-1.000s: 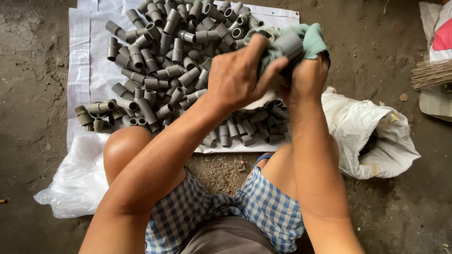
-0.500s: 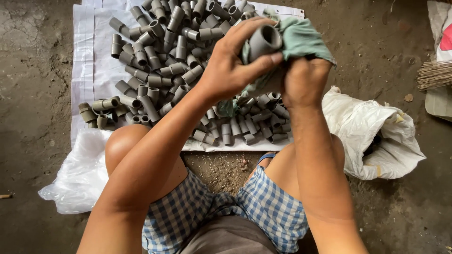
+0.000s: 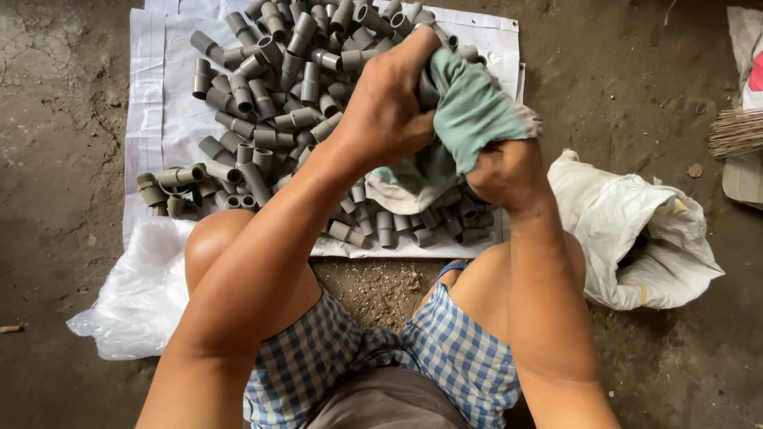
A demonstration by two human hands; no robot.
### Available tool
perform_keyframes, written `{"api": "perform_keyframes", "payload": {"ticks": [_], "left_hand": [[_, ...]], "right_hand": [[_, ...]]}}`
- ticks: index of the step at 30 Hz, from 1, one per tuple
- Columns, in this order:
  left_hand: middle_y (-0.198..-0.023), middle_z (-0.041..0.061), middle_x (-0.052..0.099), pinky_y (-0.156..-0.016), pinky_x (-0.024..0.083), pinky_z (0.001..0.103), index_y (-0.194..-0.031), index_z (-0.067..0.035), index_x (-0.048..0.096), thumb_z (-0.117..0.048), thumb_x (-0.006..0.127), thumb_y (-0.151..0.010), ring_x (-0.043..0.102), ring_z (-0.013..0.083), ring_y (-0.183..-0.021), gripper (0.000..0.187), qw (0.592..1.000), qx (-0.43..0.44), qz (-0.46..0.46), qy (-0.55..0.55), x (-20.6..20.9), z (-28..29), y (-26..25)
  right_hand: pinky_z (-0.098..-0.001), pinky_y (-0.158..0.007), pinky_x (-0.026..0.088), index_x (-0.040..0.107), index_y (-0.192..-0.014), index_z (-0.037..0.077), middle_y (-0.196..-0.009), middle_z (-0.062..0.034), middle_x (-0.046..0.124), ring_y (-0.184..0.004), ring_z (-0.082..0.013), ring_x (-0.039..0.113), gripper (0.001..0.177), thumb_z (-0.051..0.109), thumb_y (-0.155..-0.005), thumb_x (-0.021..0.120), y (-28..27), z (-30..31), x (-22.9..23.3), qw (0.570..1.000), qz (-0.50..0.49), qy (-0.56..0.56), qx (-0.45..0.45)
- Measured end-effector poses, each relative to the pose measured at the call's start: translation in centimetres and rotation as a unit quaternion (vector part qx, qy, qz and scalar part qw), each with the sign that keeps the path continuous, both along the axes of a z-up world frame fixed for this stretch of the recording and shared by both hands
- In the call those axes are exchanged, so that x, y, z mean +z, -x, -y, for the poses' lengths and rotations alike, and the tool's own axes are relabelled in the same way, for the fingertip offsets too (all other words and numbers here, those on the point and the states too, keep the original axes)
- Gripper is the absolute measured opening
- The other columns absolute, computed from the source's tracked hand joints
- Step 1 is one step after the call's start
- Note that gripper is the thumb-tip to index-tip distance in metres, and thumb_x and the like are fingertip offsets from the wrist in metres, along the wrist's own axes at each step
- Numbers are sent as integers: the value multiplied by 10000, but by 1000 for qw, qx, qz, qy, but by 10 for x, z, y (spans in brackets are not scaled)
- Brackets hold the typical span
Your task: The person sits on the floor and wipes small gray metal pipe fittings with a cloth. They pick up each fitting one at a time, rub it with the cloth, and place it back on the white sheet. The process is repeated continuously throughout the clip.
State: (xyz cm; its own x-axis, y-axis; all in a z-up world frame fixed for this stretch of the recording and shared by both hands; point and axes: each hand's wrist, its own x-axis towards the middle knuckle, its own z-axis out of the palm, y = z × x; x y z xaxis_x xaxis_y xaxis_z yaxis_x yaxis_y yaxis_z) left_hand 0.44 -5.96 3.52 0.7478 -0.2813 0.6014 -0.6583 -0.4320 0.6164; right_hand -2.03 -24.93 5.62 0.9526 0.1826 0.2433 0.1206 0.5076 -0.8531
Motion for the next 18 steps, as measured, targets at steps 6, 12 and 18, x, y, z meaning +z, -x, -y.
{"api": "perform_keyframes", "payload": {"ticks": [6, 12, 18], "left_hand": [[-831, 115, 621, -1047, 346, 564, -963, -69, 484, -101, 608, -785, 586, 350, -933, 219, 982, 46, 159, -95, -21, 5, -1], [-760, 43, 550, -967, 433, 455, -964, -108, 522, 83, 654, -715, 510, 236, -774, 340, 912, 85, 194, -352, -44, 17, 9], [-612, 23, 433, -445, 266, 418, -884, -87, 425, 71, 571, -500, 349, 221, -523, 440, 991, 19, -84, -98, -35, 0, 2]], "right_hand": [[-432, -979, 491, 673, -1013, 90, -1013, -50, 688, -994, -228, 611, 107, 172, -946, 659, 4, 4, 0, 982, 81, 171, 6], [-397, -848, 483, 634, -921, 83, -915, -50, 665, -869, -211, 584, 5, 86, -924, 632, 6, 1, -5, 930, 146, 336, 6], [-362, -718, 476, 595, -828, 77, -816, -51, 643, -745, -194, 558, 107, 1, -903, 604, 11, -12, -23, 843, 230, 487, 13]]}}
